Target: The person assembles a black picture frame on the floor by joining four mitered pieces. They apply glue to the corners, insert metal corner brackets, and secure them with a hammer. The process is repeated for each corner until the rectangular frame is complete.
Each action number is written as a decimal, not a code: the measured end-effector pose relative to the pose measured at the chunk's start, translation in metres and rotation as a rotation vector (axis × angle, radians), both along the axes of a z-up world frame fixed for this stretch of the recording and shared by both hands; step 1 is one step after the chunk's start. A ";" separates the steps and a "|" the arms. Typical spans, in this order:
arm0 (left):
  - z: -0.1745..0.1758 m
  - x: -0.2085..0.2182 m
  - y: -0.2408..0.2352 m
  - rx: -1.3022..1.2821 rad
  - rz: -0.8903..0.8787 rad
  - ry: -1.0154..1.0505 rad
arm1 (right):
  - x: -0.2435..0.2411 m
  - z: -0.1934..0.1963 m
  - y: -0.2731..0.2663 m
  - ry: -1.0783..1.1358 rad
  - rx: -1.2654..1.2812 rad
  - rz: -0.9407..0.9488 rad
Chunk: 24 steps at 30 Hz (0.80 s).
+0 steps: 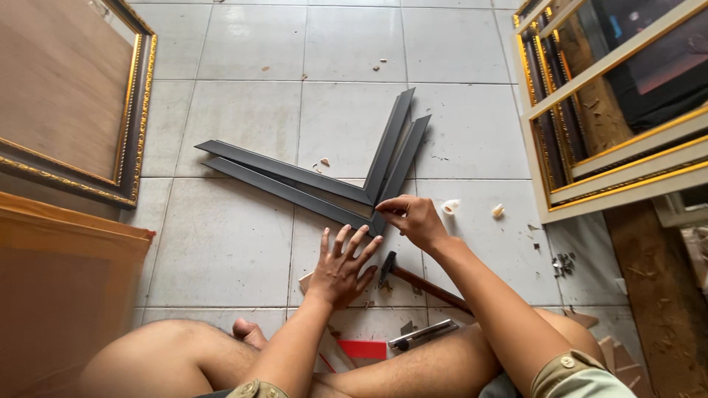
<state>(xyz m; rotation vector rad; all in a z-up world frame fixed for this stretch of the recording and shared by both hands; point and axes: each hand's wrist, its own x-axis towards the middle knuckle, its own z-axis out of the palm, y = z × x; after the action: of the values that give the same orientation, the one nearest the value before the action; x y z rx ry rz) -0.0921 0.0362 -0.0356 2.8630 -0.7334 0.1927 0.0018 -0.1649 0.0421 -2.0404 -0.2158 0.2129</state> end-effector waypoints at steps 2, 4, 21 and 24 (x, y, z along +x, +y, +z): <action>0.000 0.001 0.000 -0.004 0.005 -0.008 | 0.004 -0.024 0.003 -0.102 0.005 0.020; -0.001 0.001 0.001 -0.009 0.008 -0.011 | 0.006 -0.049 0.004 -0.200 0.011 0.038; 0.003 0.002 0.001 -0.047 0.010 -0.040 | 0.004 -0.058 -0.003 -0.560 -0.425 0.159; -0.001 0.002 0.001 -0.054 0.006 -0.035 | 0.005 -0.063 -0.004 -0.582 -0.444 0.147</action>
<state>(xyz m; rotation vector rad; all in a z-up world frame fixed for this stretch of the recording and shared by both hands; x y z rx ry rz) -0.0902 0.0373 -0.0361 2.8175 -0.7152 0.2598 0.0065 -0.1685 -0.0210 -2.4898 -0.7334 -0.2771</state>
